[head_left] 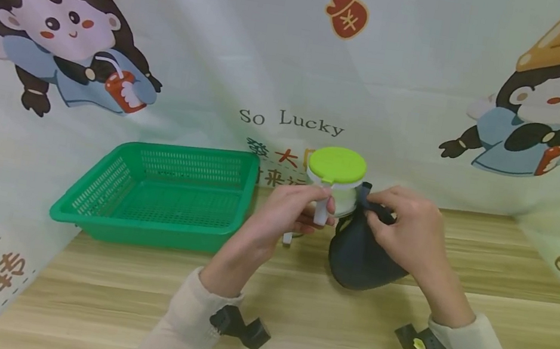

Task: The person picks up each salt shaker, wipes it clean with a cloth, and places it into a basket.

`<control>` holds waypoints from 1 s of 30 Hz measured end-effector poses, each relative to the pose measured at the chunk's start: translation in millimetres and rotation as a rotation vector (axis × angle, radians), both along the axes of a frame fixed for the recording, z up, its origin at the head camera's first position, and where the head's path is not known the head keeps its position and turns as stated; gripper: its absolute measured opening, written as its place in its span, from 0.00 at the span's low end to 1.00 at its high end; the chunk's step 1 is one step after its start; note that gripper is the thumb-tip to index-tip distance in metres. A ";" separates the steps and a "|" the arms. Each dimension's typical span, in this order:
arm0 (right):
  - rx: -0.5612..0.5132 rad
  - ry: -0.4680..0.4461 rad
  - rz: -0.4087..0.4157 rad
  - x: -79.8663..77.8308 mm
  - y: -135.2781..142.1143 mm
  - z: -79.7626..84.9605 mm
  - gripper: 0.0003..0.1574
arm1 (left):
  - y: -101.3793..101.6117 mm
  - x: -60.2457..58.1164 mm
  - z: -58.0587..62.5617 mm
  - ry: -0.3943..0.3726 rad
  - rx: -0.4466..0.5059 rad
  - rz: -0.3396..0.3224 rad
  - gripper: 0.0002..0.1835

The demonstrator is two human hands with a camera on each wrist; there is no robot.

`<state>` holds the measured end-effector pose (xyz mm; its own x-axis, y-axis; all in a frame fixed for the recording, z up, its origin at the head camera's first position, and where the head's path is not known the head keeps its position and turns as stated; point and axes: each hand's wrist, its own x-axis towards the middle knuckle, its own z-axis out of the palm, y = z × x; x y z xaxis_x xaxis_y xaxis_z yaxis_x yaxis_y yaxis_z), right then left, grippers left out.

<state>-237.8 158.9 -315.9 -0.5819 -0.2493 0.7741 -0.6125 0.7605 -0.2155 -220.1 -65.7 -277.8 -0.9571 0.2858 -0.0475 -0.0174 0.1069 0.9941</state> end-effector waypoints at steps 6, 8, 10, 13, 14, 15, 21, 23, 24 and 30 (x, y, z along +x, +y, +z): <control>-0.053 -0.046 -0.050 -0.4 -0.4 -1.1 0.12 | 0.8 -0.6 -1.3 0.001 -0.004 -0.010 0.17; -0.130 -0.022 -0.070 -1.0 -0.8 -1.2 0.12 | 1.7 -0.7 -1.9 -0.006 -0.006 -0.027 0.17; -0.199 -0.009 -0.079 -1.5 -1.1 -0.8 0.12 | 2.4 -0.5 -1.7 -0.014 -0.007 -0.038 0.17; -0.268 -0.035 -0.053 -1.9 -1.4 0.4 0.14 | 2.7 0.7 -0.6 -0.021 0.010 -0.046 0.17; -0.286 -0.054 -0.034 -2.0 -1.8 0.9 0.14 | 2.4 1.3 -0.1 -0.022 0.017 -0.044 0.16; -0.305 -0.076 -0.014 -2.1 -2.2 1.3 0.14 | 2.1 1.9 0.6 -0.023 0.023 -0.042 0.16; -0.426 -0.224 0.102 -2.2 -4.4 2.3 0.18 | -0.5 4.4 2.5 -0.007 0.042 -0.050 0.17; -0.452 -0.283 0.142 -1.5 -4.2 2.6 0.22 | -1.6 4.6 2.6 0.004 0.052 -0.051 0.17; -0.460 -0.312 0.162 -1.3 -4.2 2.6 0.24 | -2.1 4.5 2.7 0.008 0.058 -0.051 0.17; -0.447 -0.372 0.168 -1.6 -6.0 1.1 0.26 | -5.8 4.6 3.4 0.012 0.074 -0.041 0.17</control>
<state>-239.5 152.9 -314.8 -0.8144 -0.0590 0.5773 -0.5388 0.4464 -0.7144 -215.6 -71.5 -274.4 -0.9449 0.3271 -0.0134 -0.0026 0.0334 0.9994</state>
